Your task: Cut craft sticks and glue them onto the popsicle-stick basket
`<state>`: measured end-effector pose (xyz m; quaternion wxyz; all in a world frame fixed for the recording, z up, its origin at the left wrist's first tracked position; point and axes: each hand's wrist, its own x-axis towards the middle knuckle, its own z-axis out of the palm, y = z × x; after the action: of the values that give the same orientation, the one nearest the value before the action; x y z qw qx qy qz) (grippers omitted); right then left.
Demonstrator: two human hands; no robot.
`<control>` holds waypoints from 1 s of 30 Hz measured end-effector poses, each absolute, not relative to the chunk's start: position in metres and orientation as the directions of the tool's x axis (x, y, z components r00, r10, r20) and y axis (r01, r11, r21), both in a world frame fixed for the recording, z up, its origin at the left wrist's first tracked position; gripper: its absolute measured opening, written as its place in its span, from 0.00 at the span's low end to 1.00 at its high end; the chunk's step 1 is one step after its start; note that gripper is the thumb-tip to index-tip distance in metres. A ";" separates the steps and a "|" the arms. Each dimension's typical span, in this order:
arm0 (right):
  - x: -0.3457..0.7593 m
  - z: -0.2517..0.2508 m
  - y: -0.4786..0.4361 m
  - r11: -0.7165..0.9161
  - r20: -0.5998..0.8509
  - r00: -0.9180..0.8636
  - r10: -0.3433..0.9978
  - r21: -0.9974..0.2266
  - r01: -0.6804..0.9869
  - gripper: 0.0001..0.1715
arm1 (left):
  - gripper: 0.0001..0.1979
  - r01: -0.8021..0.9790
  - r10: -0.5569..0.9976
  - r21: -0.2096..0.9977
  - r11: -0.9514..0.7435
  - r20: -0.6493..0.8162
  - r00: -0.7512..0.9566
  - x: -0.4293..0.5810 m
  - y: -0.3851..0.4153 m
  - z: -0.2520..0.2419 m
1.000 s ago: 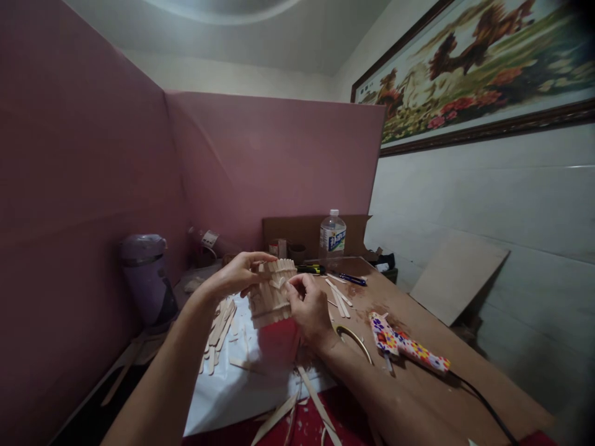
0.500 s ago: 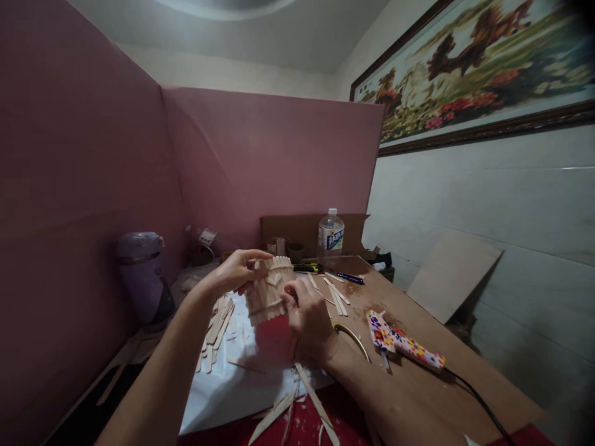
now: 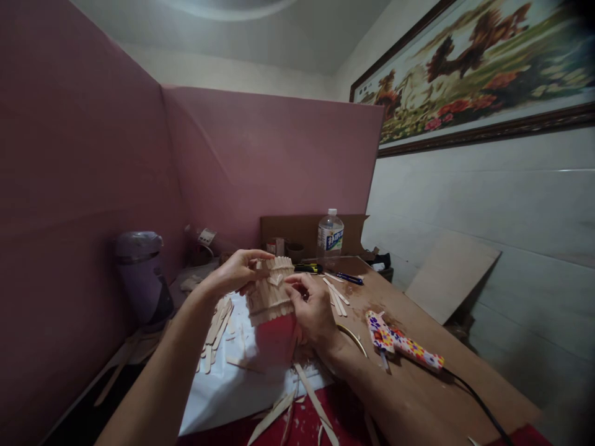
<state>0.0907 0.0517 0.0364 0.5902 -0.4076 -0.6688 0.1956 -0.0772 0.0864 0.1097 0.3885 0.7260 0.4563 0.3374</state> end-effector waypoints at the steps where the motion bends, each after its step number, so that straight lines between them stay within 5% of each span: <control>1: 0.091 0.037 0.053 0.574 0.601 0.037 0.799 -0.779 0.252 0.05 | 0.25 0.399 0.925 0.873 -0.281 0.135 0.356 -0.077 0.086 0.110; 8: 0.093 0.039 0.061 0.333 0.329 0.059 0.943 -0.938 -0.097 0.09 | 0.25 0.400 0.925 0.874 -0.275 0.127 0.358 -0.073 0.084 0.112; 30: 0.092 0.038 0.063 0.407 0.419 0.129 0.899 -0.907 0.110 0.07 | 0.28 0.521 0.899 0.778 -0.351 0.125 0.420 -0.071 0.079 0.116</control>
<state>0.0916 0.0628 0.0376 0.6100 -0.4384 -0.5755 0.3232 -0.0711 0.0793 0.1159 0.3364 0.7726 0.4595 0.2807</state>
